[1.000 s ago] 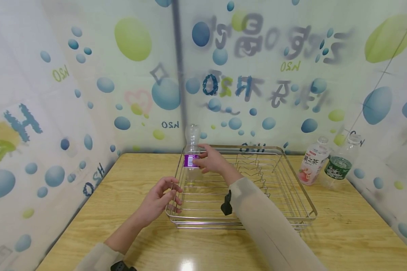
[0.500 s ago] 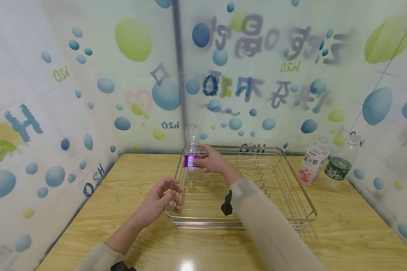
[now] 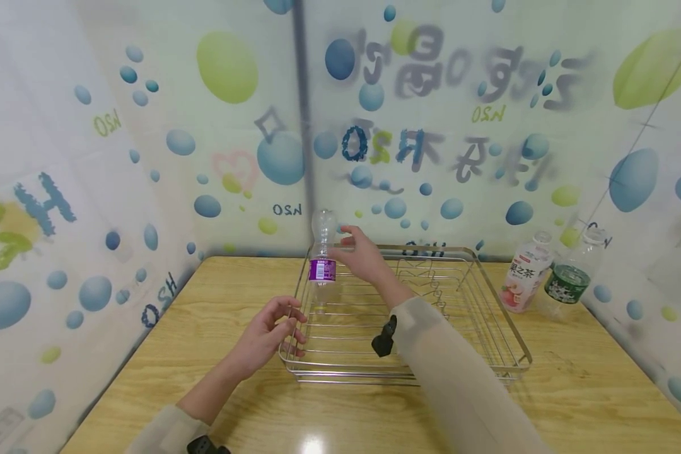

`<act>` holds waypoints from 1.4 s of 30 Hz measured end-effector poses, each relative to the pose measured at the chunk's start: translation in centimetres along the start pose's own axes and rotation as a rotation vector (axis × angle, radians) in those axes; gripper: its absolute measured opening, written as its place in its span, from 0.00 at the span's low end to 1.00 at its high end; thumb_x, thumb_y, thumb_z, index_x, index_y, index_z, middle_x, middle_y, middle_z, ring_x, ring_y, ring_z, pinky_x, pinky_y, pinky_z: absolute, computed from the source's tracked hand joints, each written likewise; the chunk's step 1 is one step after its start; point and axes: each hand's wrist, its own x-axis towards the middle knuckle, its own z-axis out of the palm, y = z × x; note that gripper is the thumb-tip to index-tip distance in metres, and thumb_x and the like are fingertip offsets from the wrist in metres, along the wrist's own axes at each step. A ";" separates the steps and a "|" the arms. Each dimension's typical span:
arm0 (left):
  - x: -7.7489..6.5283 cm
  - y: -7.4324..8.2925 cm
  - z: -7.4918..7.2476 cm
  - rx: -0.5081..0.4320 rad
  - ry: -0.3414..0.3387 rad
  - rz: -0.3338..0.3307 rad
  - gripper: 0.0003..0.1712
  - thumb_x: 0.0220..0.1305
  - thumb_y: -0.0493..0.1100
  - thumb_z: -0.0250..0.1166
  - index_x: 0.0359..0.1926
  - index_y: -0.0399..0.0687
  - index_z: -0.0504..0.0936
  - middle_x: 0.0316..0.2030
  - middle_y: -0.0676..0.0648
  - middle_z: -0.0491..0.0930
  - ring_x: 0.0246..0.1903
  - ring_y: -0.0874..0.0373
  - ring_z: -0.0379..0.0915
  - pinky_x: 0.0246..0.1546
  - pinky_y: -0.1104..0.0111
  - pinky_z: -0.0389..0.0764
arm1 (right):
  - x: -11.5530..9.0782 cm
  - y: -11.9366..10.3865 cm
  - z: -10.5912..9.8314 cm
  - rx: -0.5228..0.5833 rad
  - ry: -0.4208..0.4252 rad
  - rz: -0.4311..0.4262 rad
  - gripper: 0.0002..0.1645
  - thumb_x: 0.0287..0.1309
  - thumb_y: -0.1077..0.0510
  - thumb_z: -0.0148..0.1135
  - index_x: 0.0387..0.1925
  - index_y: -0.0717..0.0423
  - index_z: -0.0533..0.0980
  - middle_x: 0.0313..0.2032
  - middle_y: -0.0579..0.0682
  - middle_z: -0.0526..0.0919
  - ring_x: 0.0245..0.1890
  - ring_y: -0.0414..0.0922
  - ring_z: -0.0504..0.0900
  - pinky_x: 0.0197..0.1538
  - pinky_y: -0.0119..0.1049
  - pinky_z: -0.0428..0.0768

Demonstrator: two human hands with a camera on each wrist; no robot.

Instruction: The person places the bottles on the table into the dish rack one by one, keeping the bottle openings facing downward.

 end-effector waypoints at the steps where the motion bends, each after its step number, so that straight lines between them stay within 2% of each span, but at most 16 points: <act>1: 0.0 0.0 0.0 0.000 -0.001 -0.001 0.18 0.87 0.35 0.51 0.71 0.42 0.65 0.61 0.24 0.70 0.41 0.52 0.86 0.41 0.46 0.95 | -0.2 -0.5 -0.3 0.015 0.007 -0.019 0.45 0.77 0.44 0.68 0.85 0.45 0.59 0.76 0.59 0.74 0.74 0.62 0.77 0.73 0.59 0.81; 8: 0.0 0.0 0.1 -0.008 -0.001 -0.001 0.18 0.86 0.35 0.51 0.71 0.43 0.66 0.61 0.23 0.70 0.41 0.51 0.86 0.41 0.46 0.95 | -2.2 -3.2 -2.8 0.042 0.014 -0.133 0.42 0.77 0.43 0.68 0.83 0.43 0.64 0.73 0.54 0.78 0.69 0.58 0.80 0.69 0.58 0.84; 15: 0.1 -0.2 0.0 -0.017 0.000 0.011 0.17 0.87 0.35 0.52 0.70 0.42 0.66 0.60 0.25 0.71 0.41 0.50 0.86 0.41 0.45 0.95 | -5.3 -3.9 -7.2 0.053 0.018 -0.178 0.37 0.76 0.41 0.69 0.79 0.41 0.69 0.70 0.50 0.79 0.67 0.55 0.82 0.67 0.58 0.85; 25: 0.0 -0.1 0.0 -0.005 0.009 0.006 0.18 0.87 0.35 0.52 0.70 0.41 0.65 0.60 0.25 0.71 0.40 0.53 0.85 0.42 0.45 0.95 | -10.3 -1.5 -13.3 -0.092 0.082 -0.177 0.35 0.77 0.43 0.68 0.77 0.49 0.70 0.70 0.54 0.80 0.67 0.56 0.84 0.65 0.58 0.86; 27: 0.1 -0.1 0.1 -0.004 0.007 0.009 0.18 0.87 0.35 0.52 0.70 0.39 0.65 0.60 0.25 0.71 0.40 0.53 0.85 0.42 0.45 0.95 | -11.4 -1.0 -14.3 -0.120 0.092 -0.169 0.35 0.78 0.44 0.67 0.77 0.50 0.71 0.70 0.56 0.80 0.67 0.57 0.83 0.65 0.56 0.86; 29: 0.0 0.0 0.0 -0.001 0.011 0.009 0.18 0.86 0.35 0.52 0.70 0.38 0.65 0.60 0.26 0.71 0.40 0.53 0.85 0.41 0.45 0.95 | -12.4 -0.4 -15.1 -0.150 0.109 -0.170 0.34 0.79 0.44 0.67 0.77 0.50 0.71 0.70 0.56 0.80 0.66 0.56 0.84 0.64 0.50 0.86; 31: 0.0 0.0 0.0 0.001 0.011 0.011 0.18 0.86 0.34 0.52 0.71 0.38 0.64 0.60 0.25 0.71 0.40 0.53 0.85 0.41 0.45 0.95 | -13.2 0.4 -16.0 -0.174 0.128 -0.167 0.33 0.79 0.44 0.66 0.76 0.50 0.72 0.69 0.56 0.81 0.64 0.53 0.85 0.60 0.41 0.87; 34: 0.0 0.0 -0.1 0.004 0.011 0.014 0.18 0.86 0.35 0.52 0.71 0.39 0.65 0.59 0.25 0.72 0.40 0.53 0.85 0.42 0.44 0.95 | -14.4 1.4 -17.3 -0.195 0.159 -0.164 0.32 0.80 0.44 0.65 0.75 0.51 0.72 0.68 0.56 0.81 0.58 0.42 0.85 0.54 0.26 0.85; 36: 0.0 0.0 -0.1 0.004 0.010 0.016 0.18 0.86 0.34 0.52 0.70 0.40 0.65 0.59 0.26 0.72 0.40 0.53 0.85 0.42 0.44 0.94 | -15.3 2.1 -18.1 -0.193 0.174 -0.157 0.32 0.80 0.45 0.65 0.75 0.52 0.72 0.68 0.56 0.80 0.54 0.34 0.84 0.51 0.21 0.83; 37: 0.0 0.0 -0.1 0.003 0.010 0.017 0.18 0.86 0.35 0.52 0.70 0.41 0.65 0.59 0.26 0.72 0.40 0.53 0.85 0.42 0.44 0.94 | -15.7 2.3 -18.5 -0.189 0.181 -0.154 0.32 0.80 0.45 0.65 0.76 0.53 0.72 0.68 0.56 0.80 0.53 0.32 0.83 0.49 0.21 0.83; 39: -0.1 -0.1 -0.1 -0.002 0.008 0.019 0.18 0.86 0.34 0.52 0.70 0.42 0.66 0.59 0.25 0.72 0.40 0.53 0.86 0.42 0.44 0.94 | -16.6 2.8 -19.3 -0.179 0.189 -0.136 0.32 0.80 0.45 0.64 0.76 0.52 0.71 0.67 0.55 0.80 0.49 0.29 0.82 0.37 0.26 0.84; 41: -0.1 -0.1 0.0 -0.008 0.004 0.020 0.17 0.86 0.35 0.52 0.70 0.42 0.66 0.59 0.25 0.71 0.40 0.53 0.85 0.42 0.44 0.94 | -17.5 3.4 -20.2 -0.172 0.205 -0.120 0.32 0.81 0.44 0.64 0.76 0.52 0.70 0.65 0.49 0.80 0.46 0.30 0.81 0.30 0.31 0.83; 42: -0.1 -0.1 0.0 -0.010 0.002 0.019 0.18 0.87 0.35 0.52 0.70 0.42 0.66 0.59 0.25 0.71 0.40 0.53 0.85 0.42 0.44 0.94 | -17.9 3.8 -20.7 -0.178 0.215 -0.116 0.32 0.81 0.44 0.64 0.76 0.52 0.70 0.64 0.44 0.80 0.46 0.29 0.81 0.29 0.31 0.82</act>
